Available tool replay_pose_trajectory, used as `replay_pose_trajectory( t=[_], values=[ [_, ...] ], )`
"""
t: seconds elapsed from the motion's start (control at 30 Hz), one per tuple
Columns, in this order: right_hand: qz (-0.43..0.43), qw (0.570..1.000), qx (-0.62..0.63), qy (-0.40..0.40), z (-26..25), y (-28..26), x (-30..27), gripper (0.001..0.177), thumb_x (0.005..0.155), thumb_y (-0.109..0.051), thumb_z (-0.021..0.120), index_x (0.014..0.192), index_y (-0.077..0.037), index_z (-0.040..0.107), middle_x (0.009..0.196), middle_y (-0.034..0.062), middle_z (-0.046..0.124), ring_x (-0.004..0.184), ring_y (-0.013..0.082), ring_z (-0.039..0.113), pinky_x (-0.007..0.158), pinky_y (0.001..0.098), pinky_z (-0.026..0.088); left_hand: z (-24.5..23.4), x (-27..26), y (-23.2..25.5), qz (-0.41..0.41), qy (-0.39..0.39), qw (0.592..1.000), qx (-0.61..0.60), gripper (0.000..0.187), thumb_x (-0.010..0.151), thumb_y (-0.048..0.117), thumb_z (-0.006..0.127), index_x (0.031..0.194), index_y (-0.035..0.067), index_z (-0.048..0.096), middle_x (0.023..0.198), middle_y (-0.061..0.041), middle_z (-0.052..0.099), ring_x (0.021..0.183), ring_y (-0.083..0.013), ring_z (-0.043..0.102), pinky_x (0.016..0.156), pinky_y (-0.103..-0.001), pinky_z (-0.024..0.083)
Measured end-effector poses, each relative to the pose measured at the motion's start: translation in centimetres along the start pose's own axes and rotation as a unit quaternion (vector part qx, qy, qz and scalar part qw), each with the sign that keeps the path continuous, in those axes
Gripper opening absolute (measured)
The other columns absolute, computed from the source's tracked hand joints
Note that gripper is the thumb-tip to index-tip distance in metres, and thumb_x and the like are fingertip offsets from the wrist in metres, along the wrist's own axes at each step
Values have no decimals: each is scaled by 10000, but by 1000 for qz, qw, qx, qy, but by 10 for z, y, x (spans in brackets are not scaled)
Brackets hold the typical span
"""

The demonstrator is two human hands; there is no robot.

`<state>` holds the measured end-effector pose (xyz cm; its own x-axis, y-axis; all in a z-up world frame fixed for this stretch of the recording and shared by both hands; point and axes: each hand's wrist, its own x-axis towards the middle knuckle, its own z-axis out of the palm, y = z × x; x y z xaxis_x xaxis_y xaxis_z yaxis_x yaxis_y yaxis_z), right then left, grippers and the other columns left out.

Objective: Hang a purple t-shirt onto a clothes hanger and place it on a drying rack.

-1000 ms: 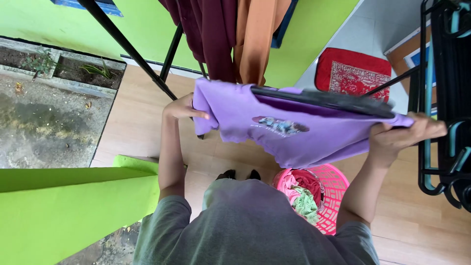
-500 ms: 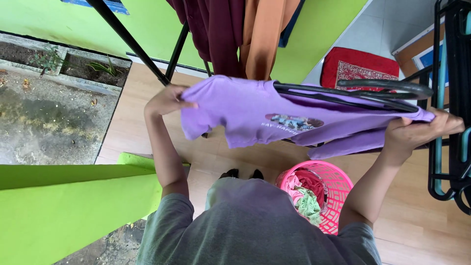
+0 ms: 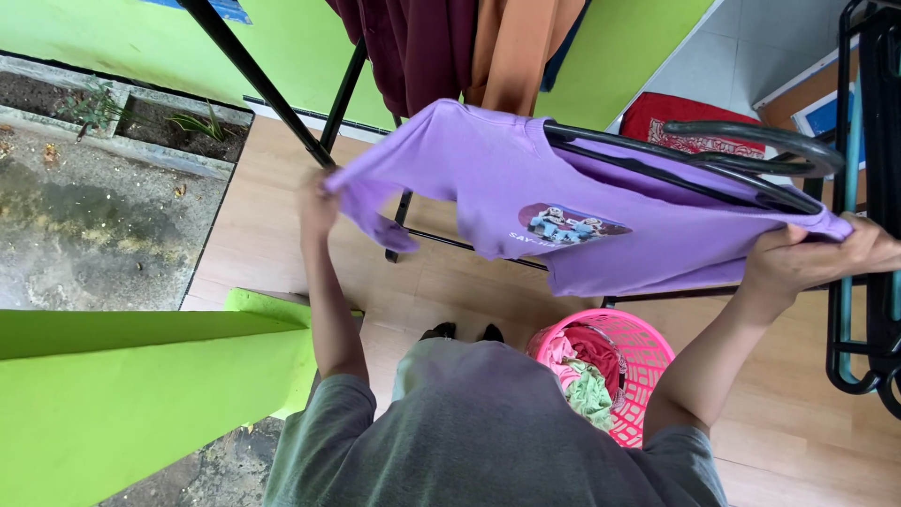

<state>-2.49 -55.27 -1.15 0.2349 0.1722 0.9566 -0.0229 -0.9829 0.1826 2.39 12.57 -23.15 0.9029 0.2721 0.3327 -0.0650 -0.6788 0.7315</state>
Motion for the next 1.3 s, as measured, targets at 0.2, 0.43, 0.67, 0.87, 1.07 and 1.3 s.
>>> replay_pose_trajectory(
  t=[0.2, 0.43, 0.67, 0.87, 1.07, 1.3],
  values=[
    [110, 990, 87, -25, 26, 22, -60, 539, 1161, -546, 257, 1357, -69, 414, 1203, 158, 409, 1198, 345, 448, 1061, 566, 383, -13, -18, 20, -14, 158, 983, -96, 285, 1025, -7, 550, 1273, 60, 673, 1201, -118, 568, 858, -200, 681, 658, -278, 612],
    [70, 996, 59, -2, 28, -12, -61, 540, 1130, -584, 260, 1323, -108, 428, 1066, 113, 367, 1103, 316, 454, 1019, 577, 401, -32, -25, 77, -154, 151, 962, 168, 443, 752, 2, 758, 1181, 111, 740, 1082, -170, 600, 947, -310, 589, 794, -420, 519],
    [-13, 997, 64, 31, 41, -47, -72, 420, 1125, -544, 286, 1192, -159, 441, 966, 55, 412, 974, 246, 458, 971, 584, 365, -32, -69, 276, 41, -141, 944, -296, 310, 997, 193, 743, 1274, 77, 667, 1175, -75, 673, 1085, -172, 635, 934, -317, 511],
    [-28, 998, 50, -27, 23, -91, -105, 368, 1143, -498, 330, 1167, -153, 457, 976, 50, 439, 914, 243, 454, 941, 548, 364, 36, -113, 370, 28, -186, 706, -683, 855, 932, 16, 743, 1623, 80, 243, 1540, -89, 460, 1448, -214, 476, 1252, -359, 379],
    [7, 995, 26, -97, -20, -116, -139, 371, 1150, -415, 481, 1246, -58, 515, 1102, 117, 549, 971, 308, 529, 947, 558, 365, 111, -91, 391, -232, -150, 545, -792, 557, 913, 52, 722, 1354, 128, 391, 1220, -123, 625, 1143, -209, 630, 1045, -337, 459],
    [178, 941, 0, -288, -108, -171, -194, 484, 1090, -353, 591, 1321, 68, 538, 1133, 231, 595, 1012, 401, 568, 948, 544, 378, 218, -110, 368, -313, -306, 596, -674, 391, 872, 216, 845, 763, 168, 473, 936, 49, 747, 536, -55, 450, 605, -318, 457]
  ],
)
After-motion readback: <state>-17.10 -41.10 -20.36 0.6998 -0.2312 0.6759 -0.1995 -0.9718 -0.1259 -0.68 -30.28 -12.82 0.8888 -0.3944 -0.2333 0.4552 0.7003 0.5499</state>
